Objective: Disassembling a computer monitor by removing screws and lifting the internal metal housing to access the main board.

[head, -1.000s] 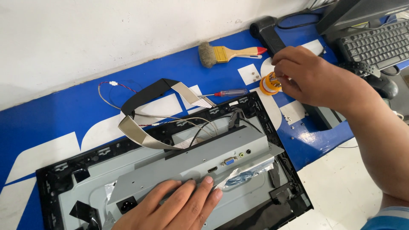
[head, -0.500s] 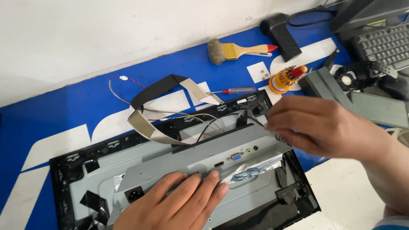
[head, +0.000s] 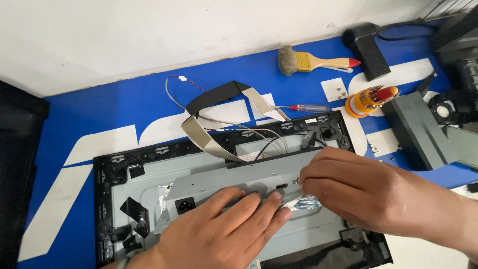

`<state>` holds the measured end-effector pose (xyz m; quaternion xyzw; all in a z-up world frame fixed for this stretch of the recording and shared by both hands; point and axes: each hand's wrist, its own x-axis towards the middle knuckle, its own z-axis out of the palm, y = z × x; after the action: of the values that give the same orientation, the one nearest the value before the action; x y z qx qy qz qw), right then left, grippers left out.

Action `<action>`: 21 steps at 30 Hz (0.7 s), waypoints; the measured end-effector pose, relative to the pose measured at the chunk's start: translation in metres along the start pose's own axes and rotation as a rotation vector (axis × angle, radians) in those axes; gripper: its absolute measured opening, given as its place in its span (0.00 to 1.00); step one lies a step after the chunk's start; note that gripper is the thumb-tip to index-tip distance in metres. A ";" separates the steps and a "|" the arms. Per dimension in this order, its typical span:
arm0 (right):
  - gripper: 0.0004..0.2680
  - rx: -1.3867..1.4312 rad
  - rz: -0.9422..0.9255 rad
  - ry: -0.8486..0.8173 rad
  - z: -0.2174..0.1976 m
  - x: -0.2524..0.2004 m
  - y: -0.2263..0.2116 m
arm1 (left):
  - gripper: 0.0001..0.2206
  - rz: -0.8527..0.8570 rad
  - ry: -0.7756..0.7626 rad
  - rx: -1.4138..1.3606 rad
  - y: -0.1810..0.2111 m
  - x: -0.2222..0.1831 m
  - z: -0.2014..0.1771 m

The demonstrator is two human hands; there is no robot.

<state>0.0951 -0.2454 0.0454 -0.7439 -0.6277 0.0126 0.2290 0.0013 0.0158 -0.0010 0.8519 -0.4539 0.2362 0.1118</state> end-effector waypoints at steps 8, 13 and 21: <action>0.05 -0.021 0.005 -0.018 0.002 -0.001 -0.002 | 0.11 -0.039 0.062 -0.001 0.002 0.003 0.001; 0.08 -0.103 0.000 -0.059 0.003 -0.002 -0.005 | 0.10 -0.018 0.082 0.028 0.001 0.003 0.001; 0.14 -0.171 0.042 -0.089 0.005 -0.008 -0.012 | 0.09 0.002 0.130 0.079 0.001 0.005 0.004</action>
<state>0.0807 -0.2503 0.0430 -0.7724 -0.6204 -0.0030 0.1363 0.0037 0.0104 -0.0019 0.8380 -0.4368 0.3090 0.1073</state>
